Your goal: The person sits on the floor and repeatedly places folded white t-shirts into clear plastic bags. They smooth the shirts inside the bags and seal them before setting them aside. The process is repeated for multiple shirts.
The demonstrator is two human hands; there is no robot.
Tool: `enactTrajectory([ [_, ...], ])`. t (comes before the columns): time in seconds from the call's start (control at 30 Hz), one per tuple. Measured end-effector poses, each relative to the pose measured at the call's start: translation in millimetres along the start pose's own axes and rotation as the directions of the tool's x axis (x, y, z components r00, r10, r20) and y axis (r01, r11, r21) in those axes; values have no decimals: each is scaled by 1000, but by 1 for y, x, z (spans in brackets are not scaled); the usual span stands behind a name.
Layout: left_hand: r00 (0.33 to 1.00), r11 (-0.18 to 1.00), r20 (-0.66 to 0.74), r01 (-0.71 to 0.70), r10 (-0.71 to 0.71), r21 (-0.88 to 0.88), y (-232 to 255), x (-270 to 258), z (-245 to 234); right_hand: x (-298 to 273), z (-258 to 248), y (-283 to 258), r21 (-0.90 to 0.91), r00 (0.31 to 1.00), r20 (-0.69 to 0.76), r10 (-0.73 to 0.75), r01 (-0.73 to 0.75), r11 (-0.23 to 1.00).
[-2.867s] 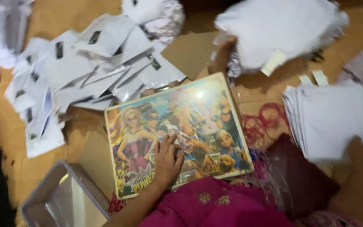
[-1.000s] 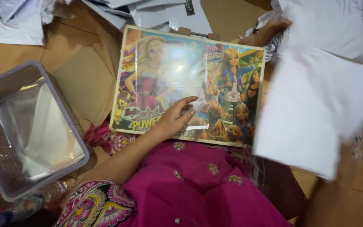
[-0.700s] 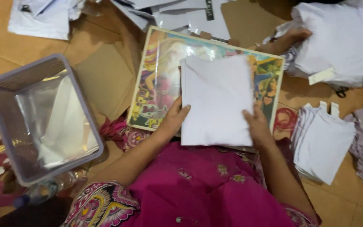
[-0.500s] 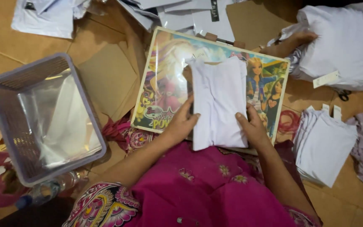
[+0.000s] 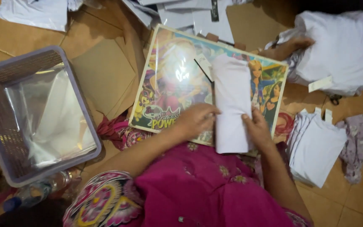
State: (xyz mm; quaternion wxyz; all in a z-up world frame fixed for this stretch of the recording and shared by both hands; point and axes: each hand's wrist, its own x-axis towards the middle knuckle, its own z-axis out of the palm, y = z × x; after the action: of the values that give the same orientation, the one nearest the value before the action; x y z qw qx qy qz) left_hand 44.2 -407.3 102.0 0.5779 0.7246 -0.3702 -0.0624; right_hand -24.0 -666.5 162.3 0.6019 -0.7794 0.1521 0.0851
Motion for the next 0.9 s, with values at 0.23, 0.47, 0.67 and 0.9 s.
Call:
enactTrajectory([
  [0.23, 988, 687, 114, -157, 108, 709, -1, -35, -38, -36, -54, -16, -92, 989, -107, 103, -113, 989],
  [0.47, 907, 625, 269, -7, -326, 781, 7, 21, -22, -90, -88, -56, -382, 937, -156, 313, -349, 855],
  [0.67, 934, 685, 221, 33, -280, 728, -9, 31, -23, -99, -80, -64, -538, 922, 93, 376, -272, 798],
  [0.9, 970, 792, 166, 41, -178, 609, -24, 36, -27, -61, -72, -46, -517, 901, 245, 358, -191, 835],
])
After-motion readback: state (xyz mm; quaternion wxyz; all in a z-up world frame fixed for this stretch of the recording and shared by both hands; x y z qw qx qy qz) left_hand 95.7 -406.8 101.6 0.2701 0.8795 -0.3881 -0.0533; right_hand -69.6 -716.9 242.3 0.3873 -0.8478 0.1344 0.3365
